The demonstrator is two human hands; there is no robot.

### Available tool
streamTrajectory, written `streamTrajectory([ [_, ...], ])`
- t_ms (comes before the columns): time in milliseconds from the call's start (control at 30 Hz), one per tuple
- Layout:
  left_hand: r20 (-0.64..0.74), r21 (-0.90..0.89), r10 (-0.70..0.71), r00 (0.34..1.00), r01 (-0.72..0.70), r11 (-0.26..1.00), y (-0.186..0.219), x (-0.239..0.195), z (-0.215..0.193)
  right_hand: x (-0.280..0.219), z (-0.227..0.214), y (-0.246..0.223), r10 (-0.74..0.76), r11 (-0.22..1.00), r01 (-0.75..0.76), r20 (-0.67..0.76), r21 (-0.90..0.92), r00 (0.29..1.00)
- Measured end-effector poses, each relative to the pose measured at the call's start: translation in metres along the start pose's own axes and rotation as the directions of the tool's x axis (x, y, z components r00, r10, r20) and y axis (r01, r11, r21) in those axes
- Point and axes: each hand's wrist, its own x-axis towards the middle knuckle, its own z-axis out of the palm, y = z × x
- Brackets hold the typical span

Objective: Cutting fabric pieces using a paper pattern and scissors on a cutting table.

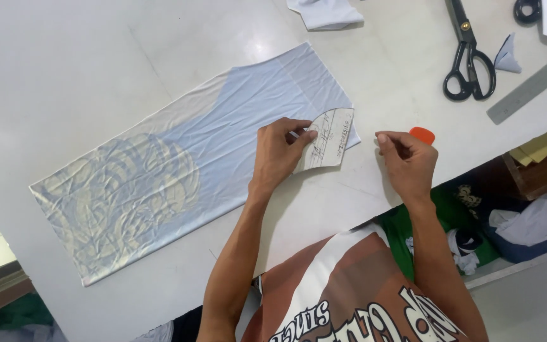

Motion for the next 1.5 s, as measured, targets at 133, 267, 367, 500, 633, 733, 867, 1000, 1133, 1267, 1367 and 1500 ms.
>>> streamTrajectory([
  [133,-0.061,-0.018,-0.080,0.995,0.079,0.997,-0.003,0.001,0.008,-0.005,0.003,0.009,-0.084,0.992,0.077,-0.077,-0.098,0.993],
  [267,-0.094,-0.243,-0.281,0.955,0.251,0.937,-0.022,-0.002,0.015,-0.005,0.008,0.005,-0.150,0.984,0.140,-0.086,-0.113,0.985],
  [367,-0.149,-0.312,-0.278,0.949,0.221,0.924,-0.010,-0.005,0.017,-0.003,0.008,0.008,-0.186,0.975,0.175,-0.075,-0.138,0.980],
  [500,-0.164,-0.302,-0.266,0.950,0.208,0.930,-0.009,-0.006,0.023,-0.002,0.009,0.011,-0.215,0.967,0.206,-0.052,-0.153,0.975],
  [633,-0.125,-0.456,-0.329,0.936,0.240,0.857,0.004,-0.008,0.023,-0.003,0.009,0.009,-0.211,0.969,0.203,-0.047,-0.138,0.976],
  [733,-0.132,-0.567,-0.349,0.928,0.218,0.794,0.008,-0.010,0.029,-0.003,0.009,0.005,-0.213,0.970,0.207,-0.030,-0.126,0.977],
  [867,-0.133,-0.702,-0.409,0.903,0.206,0.681,0.009,-0.015,0.040,-0.011,0.020,-0.014,-0.230,0.967,0.233,0.037,-0.102,0.973],
  [1000,-0.113,-0.737,-0.407,0.906,0.199,0.646,0.011,-0.022,0.044,-0.020,0.032,-0.038,-0.182,0.983,0.183,0.065,-0.018,0.981],
  [1133,-0.128,-0.720,-0.352,0.927,0.157,0.676,0.016,-0.023,0.035,-0.015,0.029,-0.037,-0.159,0.987,0.159,0.052,0.016,0.986],
  [1267,-0.155,-0.704,-0.256,0.954,0.075,0.706,0.007,-0.018,0.032,-0.010,0.019,-0.021,-0.140,0.990,0.138,0.040,0.042,0.989],
  [1367,-0.138,-0.696,-0.215,0.967,0.060,0.716,-0.005,-0.011,0.032,-0.009,0.014,-0.006,-0.101,0.992,0.098,0.038,0.077,0.994],
  [1500,-0.094,-0.732,-0.227,0.969,0.087,0.676,0.010,-0.008,0.027,-0.010,0.016,-0.010,-0.073,0.993,0.068,0.044,0.100,0.996],
])
